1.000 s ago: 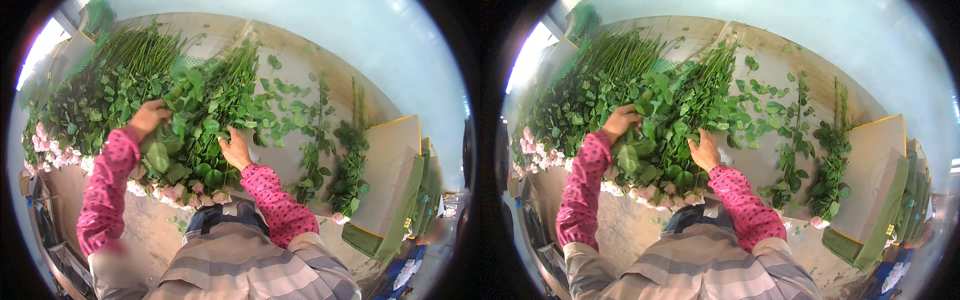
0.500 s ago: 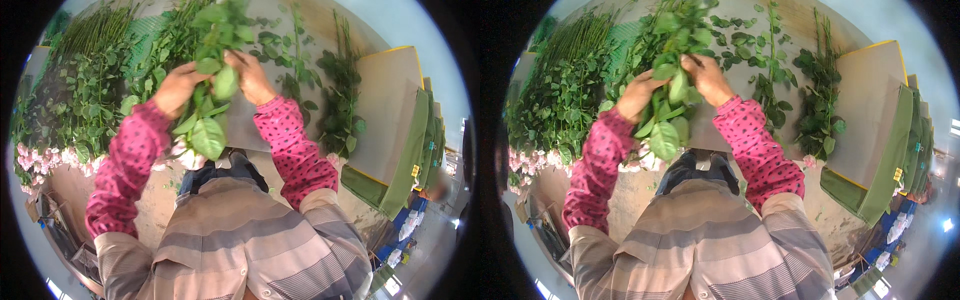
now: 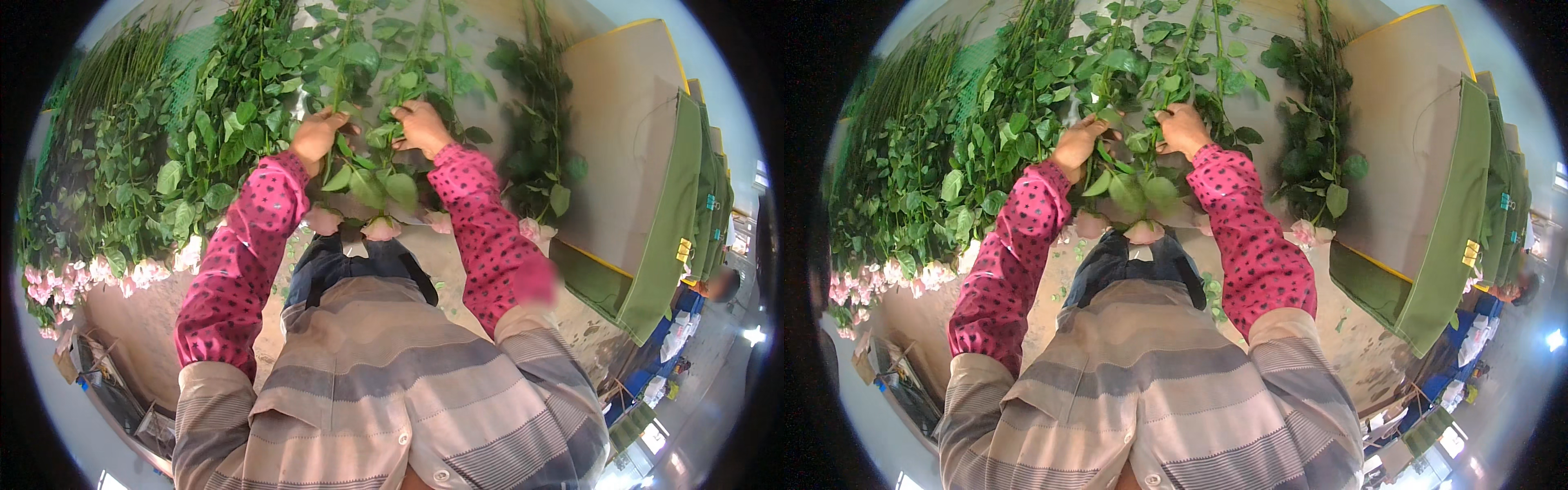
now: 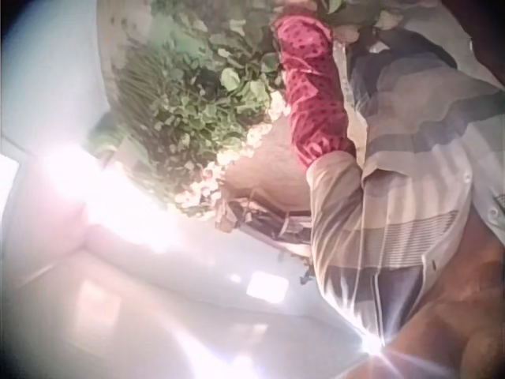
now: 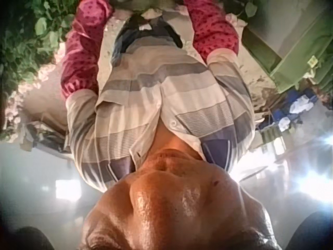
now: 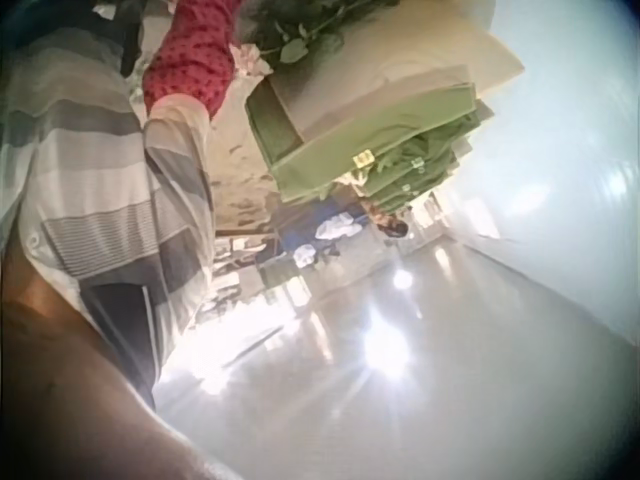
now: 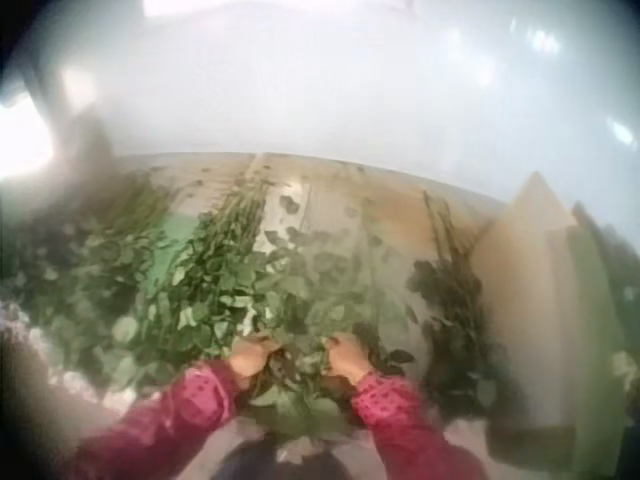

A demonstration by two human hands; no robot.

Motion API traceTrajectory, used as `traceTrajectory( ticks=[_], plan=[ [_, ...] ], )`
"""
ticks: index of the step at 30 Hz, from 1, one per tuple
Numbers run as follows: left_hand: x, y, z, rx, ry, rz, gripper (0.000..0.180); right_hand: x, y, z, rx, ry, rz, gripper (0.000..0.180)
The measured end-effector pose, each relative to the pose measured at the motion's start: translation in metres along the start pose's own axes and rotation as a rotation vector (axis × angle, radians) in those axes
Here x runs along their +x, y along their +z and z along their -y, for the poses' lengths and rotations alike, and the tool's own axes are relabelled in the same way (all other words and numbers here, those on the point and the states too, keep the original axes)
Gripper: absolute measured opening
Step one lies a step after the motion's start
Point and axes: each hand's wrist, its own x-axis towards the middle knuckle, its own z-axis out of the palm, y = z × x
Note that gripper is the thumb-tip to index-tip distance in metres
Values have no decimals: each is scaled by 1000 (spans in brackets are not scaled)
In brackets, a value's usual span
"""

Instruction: The person arranges pink roses and green leafy stems on a table, repeatedly picking up, inspecting, and placing them into bundles. The person handles the flowers by hand, adjusting their positions and occasionally removing leaves.

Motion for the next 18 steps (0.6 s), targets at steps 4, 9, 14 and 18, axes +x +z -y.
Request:
traceTrajectory(
  ticks=[4, 9, 14, 18],
  plan=[
    [14, 24, 18, 398, 157, -127, 29, 32, 5, -39, -373, -68, -185, 37],
    [34, 48, 66, 503, 204, -333, 42, 26, 6, -51, -641, -220, -337, 28],
    [37, 46, 77, 311, 365, -354, 36, 19, 9, -38, -592, -113, -299, 33],
    [29, 36, 72, 252, 293, -304, 25, -1, 21, -21, -608, -126, -375, 29]
  ],
)
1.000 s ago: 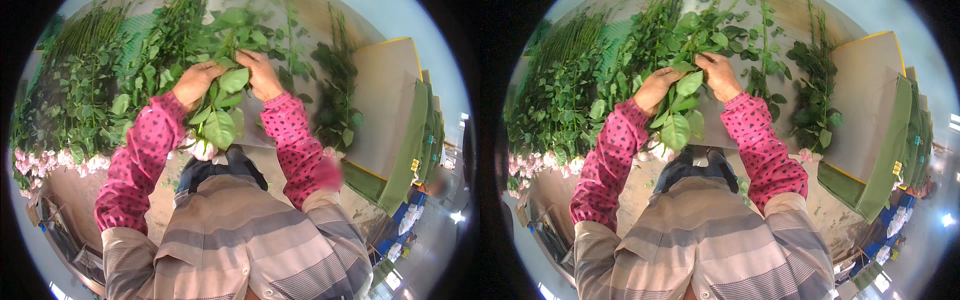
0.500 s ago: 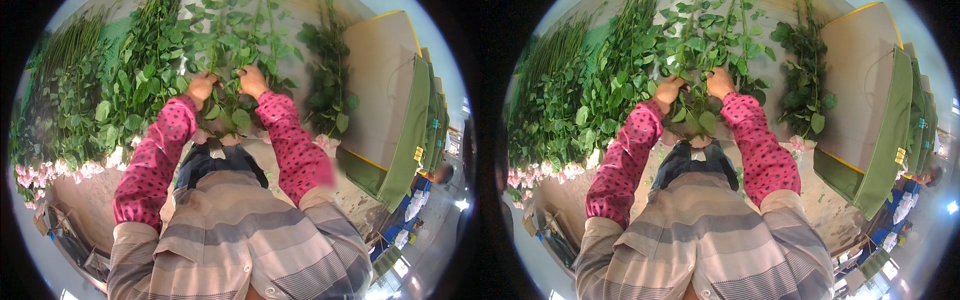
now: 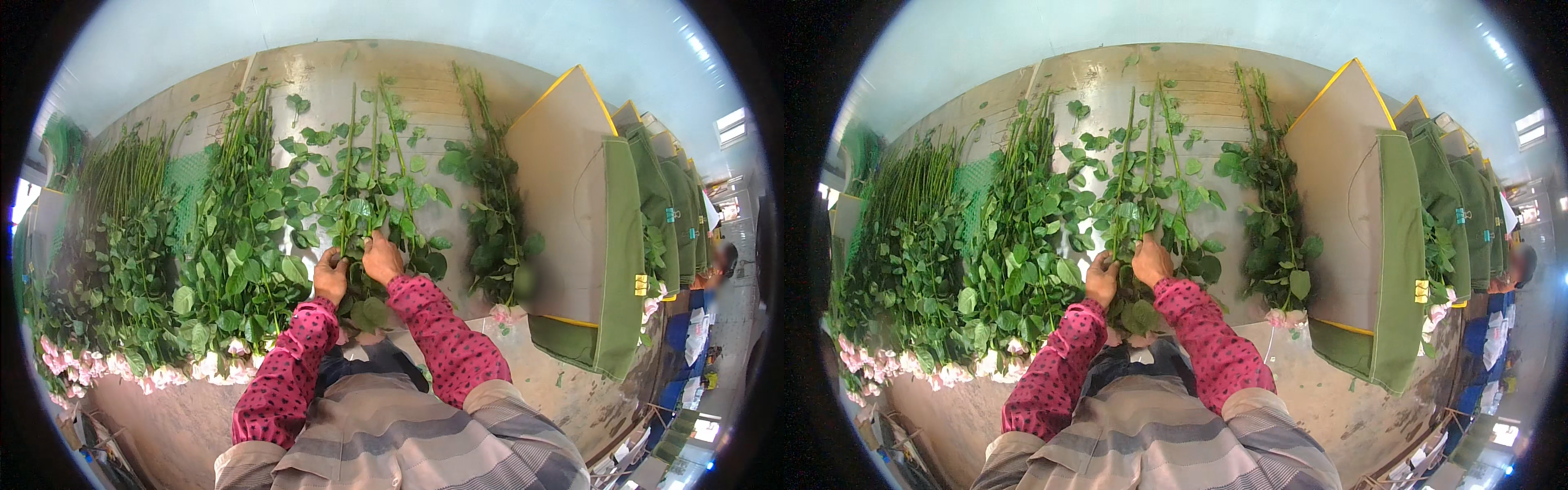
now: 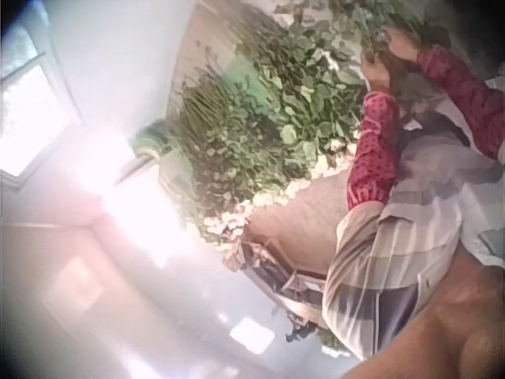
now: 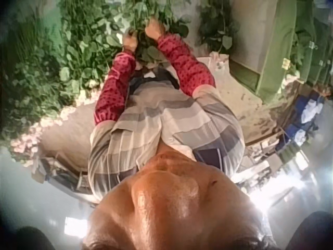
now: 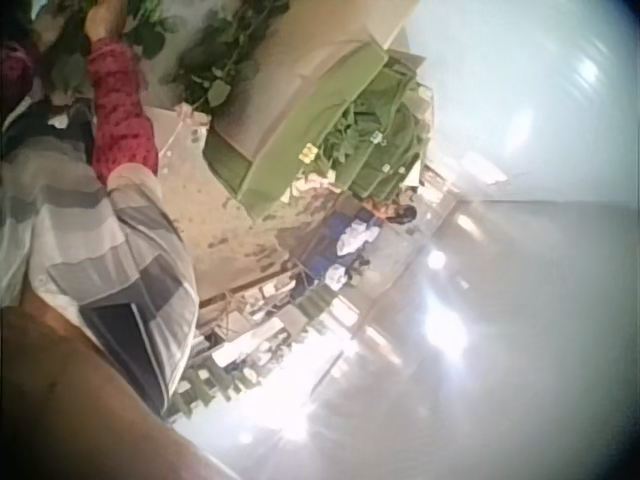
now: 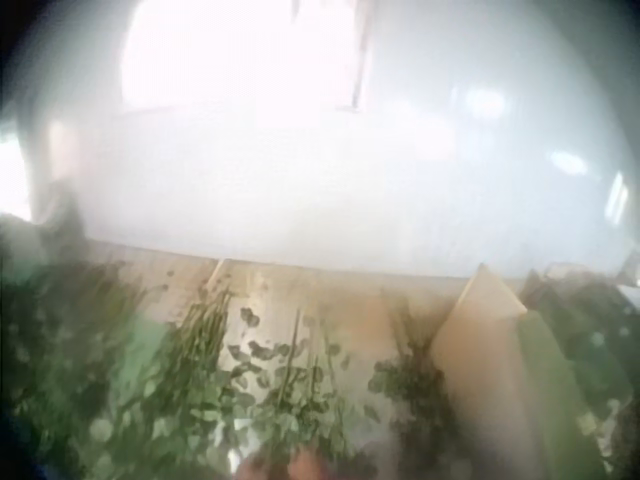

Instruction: The person arranges pink roses and green leafy stems on a table, repeatedly picking up, inspecting, and placing them into bundles. The person handles the flowers by hand, adjusting their positions and occasionally removing leaves.

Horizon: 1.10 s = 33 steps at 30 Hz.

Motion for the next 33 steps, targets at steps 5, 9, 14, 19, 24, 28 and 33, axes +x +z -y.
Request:
traceTrajectory(
  ticks=[5, 9, 14, 19, 24, 28, 33],
  plan=[
    [7, 1, 19, -180, -53, 3, 34, 0, 10, -10, -32, -80, -30, 29],
    [2, 7, 9, -180, -75, -14, 32, 12, 14, -25, 61, -88, 26, 32],
    [-5, 12, -11, -290, -62, -8, 32, 13, 12, -25, 88, -58, 47, 35],
    [-10, 11, -29, -140, -107, 59, 40, 8, 2, -31, 80, -70, 34, 36],
    [1, 3, 3, -33, 57, 78, 39, 20, -16, -30, 134, -144, 117, 29],
    [-12, 35, -35, -295, -115, 145, 37, 23, -33, -53, 93, -229, -58, 27],
    [3, 56, 9, -183, -108, 77, 36, 13, -37, -49, -138, -28, -63, 28]
  ],
)
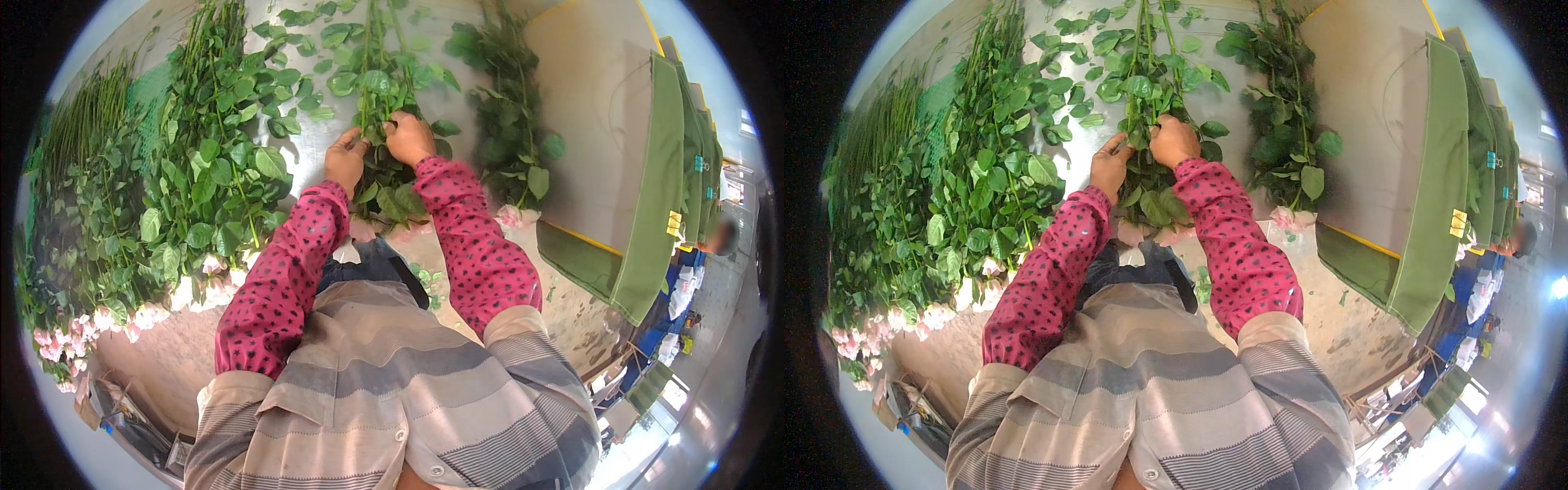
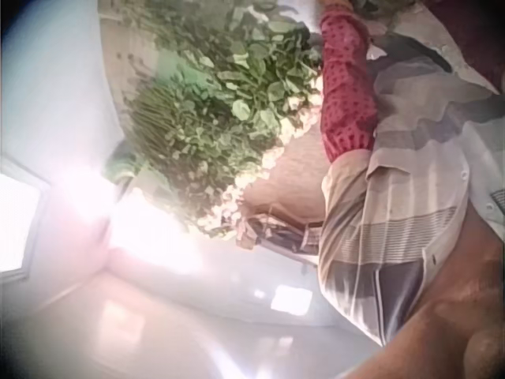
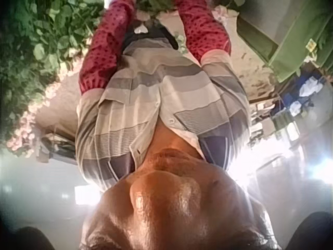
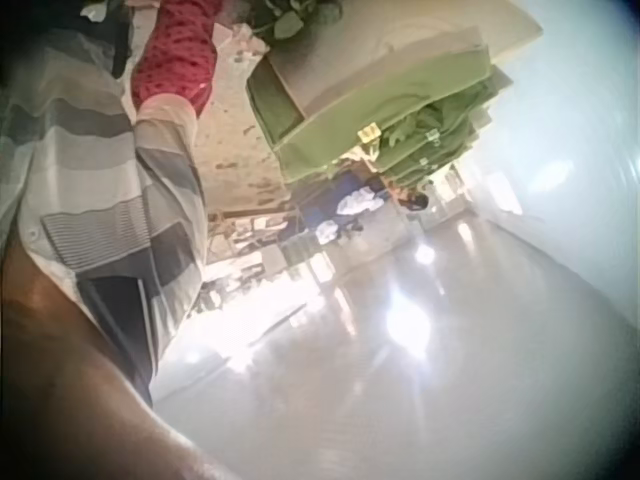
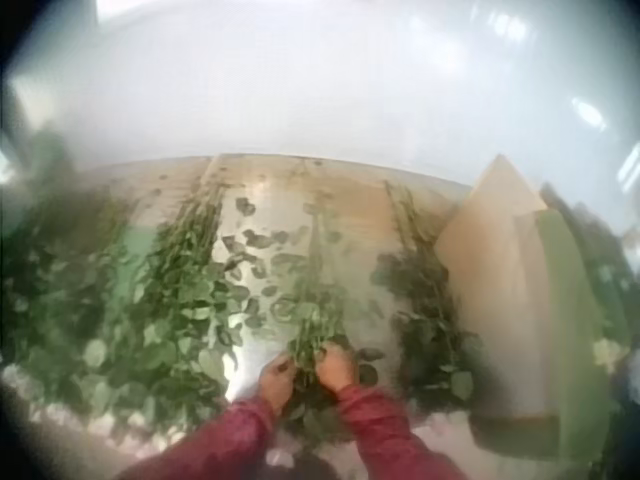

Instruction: The person arranges pink roses and green leafy stems on a table, repeatedly picking up, inspecting, and placing them into bundles. The person handles the flowers by hand, adjusting their positions and occasionally removing leaves.

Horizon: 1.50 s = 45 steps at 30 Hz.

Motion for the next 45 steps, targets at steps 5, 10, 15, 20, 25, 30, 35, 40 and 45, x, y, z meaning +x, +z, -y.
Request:
traceTrajectory(
  ticks=[5, 10, 15, 20, 25, 30, 35, 40, 45],
  plan=[
    [15, 17, 23, 151, 141, -97, 34, -1, 2, 2, -32, -64, -65, 29],
    [-13, 36, -10, 518, 174, -119, 36, -19, -21, 7, -68, 5, -100, 39],
    [-23, 1, -31, 590, 221, -74, 52, -45, -49, 50, -52, -318, -306, 38],
    [-60, -101, -108, 820, 517, -165, 28, -64, -18, 113, 556, -336, 153, 29],
    [-71, -249, -165, 1228, 514, -748, 26, -68, 79, 162, 638, -375, 327, 32],
    [-66, -271, -156, 1472, 95, -514, 39, -49, 135, 203, 192, -252, 226, 43],
    [-45, -304, -164, 1264, 195, -355, 39, -15, 158, 190, 301, -242, 262, 37],
    [-39, -330, -157, 885, 350, -265, 32, -29, 126, 218, 858, 27, 523, 27],
    [-33, -321, -165, 730, 234, -183, 31, -33, 112, 224, 1162, 19, 691, 20]
  ],
)
